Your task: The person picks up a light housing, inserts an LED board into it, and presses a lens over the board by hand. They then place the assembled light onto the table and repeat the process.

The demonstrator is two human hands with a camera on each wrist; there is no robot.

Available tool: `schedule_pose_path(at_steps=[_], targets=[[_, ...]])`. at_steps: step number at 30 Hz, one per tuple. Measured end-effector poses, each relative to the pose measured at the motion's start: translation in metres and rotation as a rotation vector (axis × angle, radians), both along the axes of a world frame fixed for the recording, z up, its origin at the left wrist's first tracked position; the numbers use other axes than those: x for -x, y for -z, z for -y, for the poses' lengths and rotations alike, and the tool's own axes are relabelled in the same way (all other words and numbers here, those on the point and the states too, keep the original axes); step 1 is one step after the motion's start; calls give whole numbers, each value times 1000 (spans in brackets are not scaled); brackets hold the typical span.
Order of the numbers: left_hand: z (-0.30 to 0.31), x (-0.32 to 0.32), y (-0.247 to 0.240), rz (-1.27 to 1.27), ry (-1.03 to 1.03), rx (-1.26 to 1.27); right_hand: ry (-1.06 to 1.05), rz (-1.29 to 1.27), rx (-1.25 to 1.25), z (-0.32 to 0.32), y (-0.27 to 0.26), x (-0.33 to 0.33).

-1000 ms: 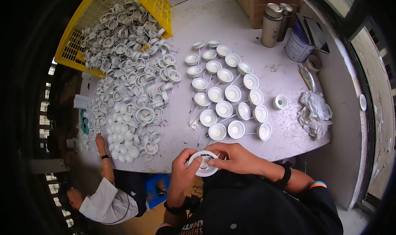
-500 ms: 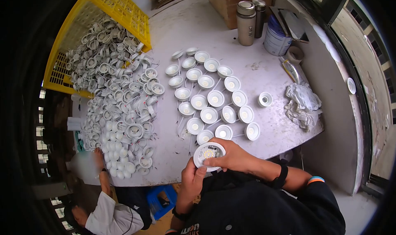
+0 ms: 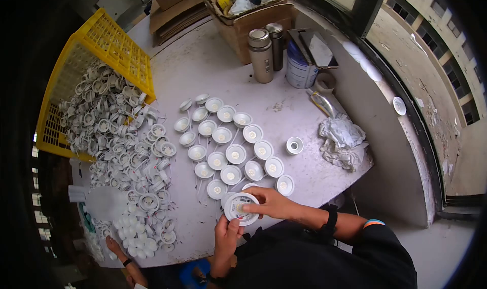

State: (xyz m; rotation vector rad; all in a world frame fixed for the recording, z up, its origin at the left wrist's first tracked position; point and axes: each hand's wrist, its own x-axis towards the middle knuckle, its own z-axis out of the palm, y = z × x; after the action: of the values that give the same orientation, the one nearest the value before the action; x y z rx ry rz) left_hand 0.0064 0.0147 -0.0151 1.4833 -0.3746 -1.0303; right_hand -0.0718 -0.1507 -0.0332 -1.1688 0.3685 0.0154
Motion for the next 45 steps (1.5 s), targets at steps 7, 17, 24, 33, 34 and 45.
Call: schedule_pose_path(at_steps=[7, 17, 24, 33, 34, 45], targets=[[0, -9, 11, -100, -147, -38, 411, -284, 1412, 113, 84, 27], [1, -9, 13, -86, -129, -73, 237, -462, 1508, 125, 103, 28], [1, -7, 13, -59, -92, -66, 282, -451, 1471, 129, 102, 28], [0, -4, 6, -69, -94, -61, 462, -222, 1287, 128, 97, 35], [1, -4, 5, -65, -124, -75, 489, -161, 1188, 116, 71, 30], [2, 5, 3, -33, -88, 149, -45, 296, 1128, 19, -50, 8]])
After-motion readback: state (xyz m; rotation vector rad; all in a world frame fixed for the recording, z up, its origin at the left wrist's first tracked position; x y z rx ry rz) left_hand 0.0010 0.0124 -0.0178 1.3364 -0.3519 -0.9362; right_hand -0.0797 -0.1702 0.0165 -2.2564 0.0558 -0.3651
